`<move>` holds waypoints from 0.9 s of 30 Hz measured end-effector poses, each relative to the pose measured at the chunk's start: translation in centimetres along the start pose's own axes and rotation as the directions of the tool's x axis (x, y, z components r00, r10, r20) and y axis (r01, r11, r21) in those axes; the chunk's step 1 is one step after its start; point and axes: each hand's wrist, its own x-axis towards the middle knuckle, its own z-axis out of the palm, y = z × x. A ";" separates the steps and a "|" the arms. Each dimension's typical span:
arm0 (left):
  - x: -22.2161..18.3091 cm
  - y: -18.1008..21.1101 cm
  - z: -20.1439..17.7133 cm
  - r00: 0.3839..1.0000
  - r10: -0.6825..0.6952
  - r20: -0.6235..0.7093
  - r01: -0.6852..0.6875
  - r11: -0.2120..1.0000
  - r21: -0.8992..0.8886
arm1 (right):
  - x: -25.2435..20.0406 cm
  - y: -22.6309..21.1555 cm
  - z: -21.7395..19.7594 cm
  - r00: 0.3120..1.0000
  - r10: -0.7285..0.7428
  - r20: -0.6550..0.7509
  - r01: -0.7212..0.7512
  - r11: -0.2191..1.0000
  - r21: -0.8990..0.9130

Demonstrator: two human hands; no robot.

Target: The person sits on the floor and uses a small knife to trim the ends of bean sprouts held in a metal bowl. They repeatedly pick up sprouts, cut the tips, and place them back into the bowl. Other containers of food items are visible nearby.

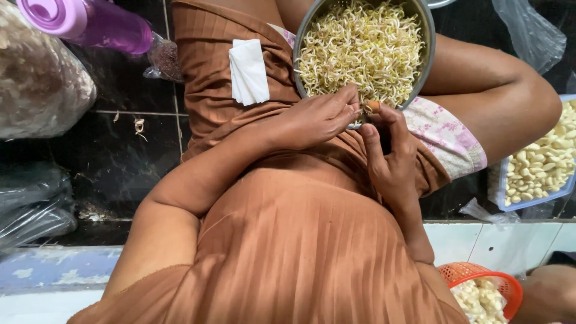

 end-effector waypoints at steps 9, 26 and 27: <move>0.0 -0.3 0.1 1.000 0.012 0.027 -0.011 0.999 -0.033 | -0.2 0.9 0.5 0.997 0.068 -0.041 -0.059 0.982 0.181; 0.8 -1.8 0.3 0.999 0.020 -0.031 -0.027 0.971 -0.239 | 0.3 0.6 0.8 0.993 0.117 0.019 -0.118 0.989 0.090; 0.8 -1.5 0.2 0.999 0.030 -0.024 -0.034 0.975 -0.220 | 0.2 1.3 1.3 0.994 0.110 -0.003 -0.110 0.991 0.081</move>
